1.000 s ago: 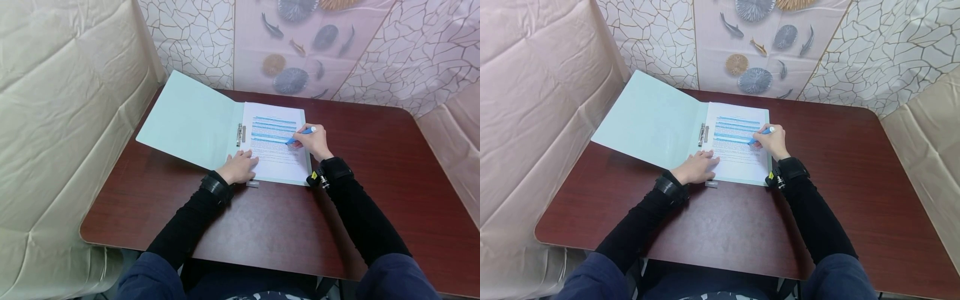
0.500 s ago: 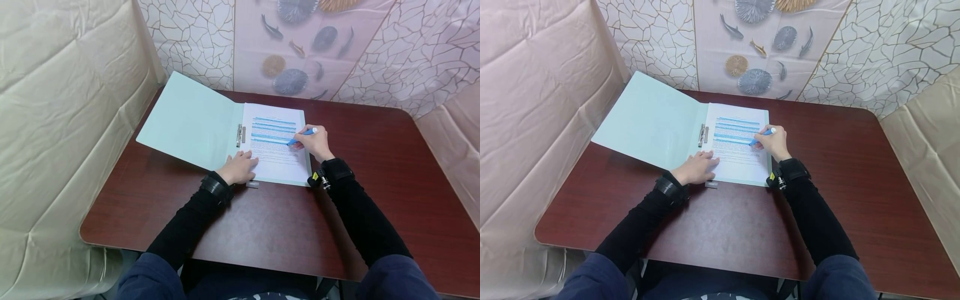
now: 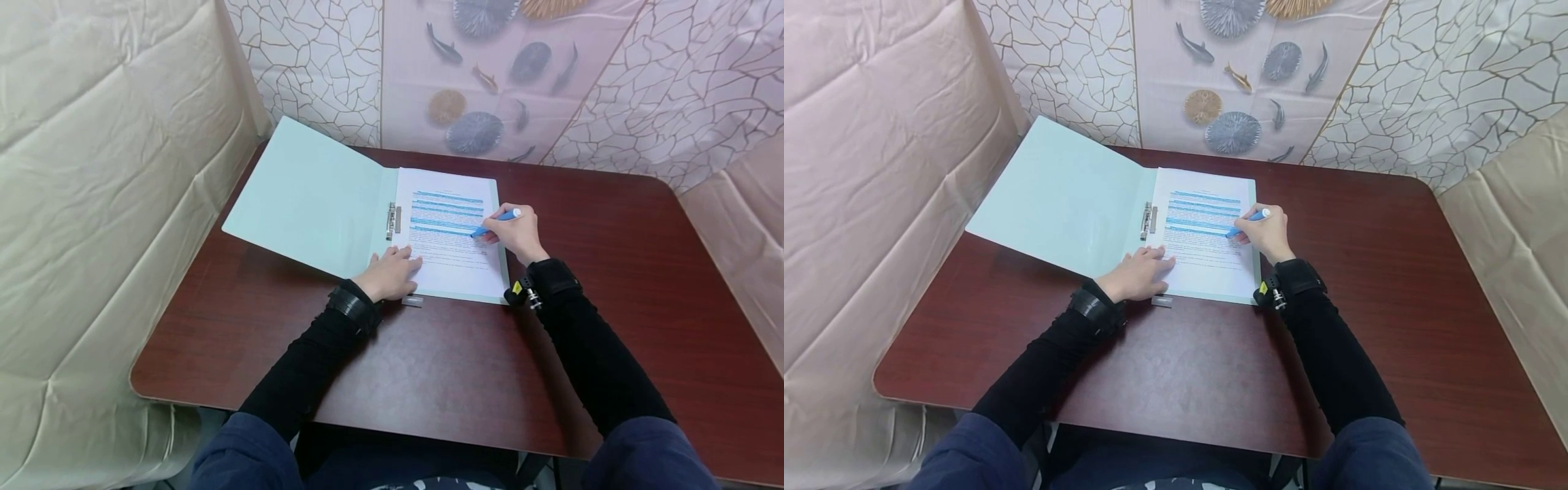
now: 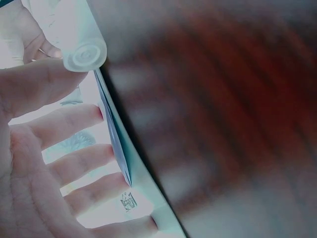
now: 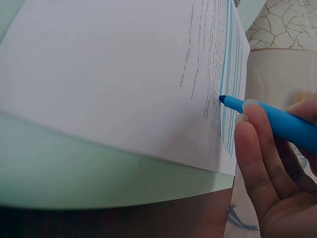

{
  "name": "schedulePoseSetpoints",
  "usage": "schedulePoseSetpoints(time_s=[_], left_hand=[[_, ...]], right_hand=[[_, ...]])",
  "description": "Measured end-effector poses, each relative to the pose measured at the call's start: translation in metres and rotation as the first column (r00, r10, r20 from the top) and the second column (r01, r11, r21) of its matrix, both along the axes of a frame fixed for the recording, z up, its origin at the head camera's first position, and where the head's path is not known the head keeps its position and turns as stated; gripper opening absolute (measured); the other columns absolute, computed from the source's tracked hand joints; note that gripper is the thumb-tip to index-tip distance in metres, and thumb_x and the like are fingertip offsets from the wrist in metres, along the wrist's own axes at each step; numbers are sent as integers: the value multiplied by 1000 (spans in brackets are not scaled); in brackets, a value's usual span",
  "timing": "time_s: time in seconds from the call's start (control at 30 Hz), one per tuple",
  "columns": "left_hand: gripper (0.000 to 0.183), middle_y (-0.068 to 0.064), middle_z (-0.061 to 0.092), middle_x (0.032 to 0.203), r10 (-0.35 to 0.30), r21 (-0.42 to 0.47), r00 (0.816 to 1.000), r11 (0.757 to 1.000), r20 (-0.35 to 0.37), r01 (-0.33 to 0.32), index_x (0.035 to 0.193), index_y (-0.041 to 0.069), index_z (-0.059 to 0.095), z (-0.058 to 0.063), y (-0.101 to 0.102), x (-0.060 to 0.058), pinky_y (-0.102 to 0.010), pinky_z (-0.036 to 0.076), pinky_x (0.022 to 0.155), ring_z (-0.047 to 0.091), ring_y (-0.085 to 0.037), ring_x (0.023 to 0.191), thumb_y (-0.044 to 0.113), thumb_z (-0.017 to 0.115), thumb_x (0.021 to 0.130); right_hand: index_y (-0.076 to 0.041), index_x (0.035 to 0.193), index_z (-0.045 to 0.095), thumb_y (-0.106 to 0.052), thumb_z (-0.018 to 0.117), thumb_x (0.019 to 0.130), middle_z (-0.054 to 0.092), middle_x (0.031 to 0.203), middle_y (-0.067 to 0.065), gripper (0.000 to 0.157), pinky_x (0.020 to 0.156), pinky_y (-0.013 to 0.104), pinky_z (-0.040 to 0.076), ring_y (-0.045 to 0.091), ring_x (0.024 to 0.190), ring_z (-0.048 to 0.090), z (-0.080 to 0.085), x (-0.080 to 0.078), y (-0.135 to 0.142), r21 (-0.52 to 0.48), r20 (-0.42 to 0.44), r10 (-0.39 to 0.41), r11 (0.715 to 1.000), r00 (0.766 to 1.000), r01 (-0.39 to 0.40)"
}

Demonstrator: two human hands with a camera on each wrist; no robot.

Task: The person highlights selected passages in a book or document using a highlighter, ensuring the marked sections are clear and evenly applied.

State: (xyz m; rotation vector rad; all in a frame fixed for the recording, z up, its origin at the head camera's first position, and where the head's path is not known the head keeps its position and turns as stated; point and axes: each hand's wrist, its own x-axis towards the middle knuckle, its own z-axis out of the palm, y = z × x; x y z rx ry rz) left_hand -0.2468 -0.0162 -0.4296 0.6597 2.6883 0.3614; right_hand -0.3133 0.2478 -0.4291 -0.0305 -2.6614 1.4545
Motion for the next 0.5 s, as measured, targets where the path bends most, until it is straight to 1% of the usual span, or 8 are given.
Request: schedulePoseSetpoints(time_s=[0.17,0.33,0.5], left_hand=[[57,-10,23,161,3,-3,1000,1000,-1,-3,150,18,37,0,0,0,-62,20,115,18,-33,149,28,55,96],[57,-10,23,161,2,-4,1000,1000,-4,-2,150,18,37,-1,1,0,-62,20,115,19,-33,149,28,54,97],[57,-11,23,161,-3,-1,1000,1000,-2,3,150,18,37,0,0,0,-62,20,115,18,-34,149,28,54,97]], right_hand=[[1,85,64,-10,65,86,72,87,25,11,65,35,59,22,65,72,0,0,1,-8,0,-1,1000,1000,1],[3,86,64,-11,65,86,73,85,23,14,65,35,59,19,63,72,1,1,2,-20,8,0,1000,1000,0],[3,84,63,-11,65,86,73,86,23,14,65,35,59,21,65,73,2,2,4,-28,12,-9,1000,1000,10]])
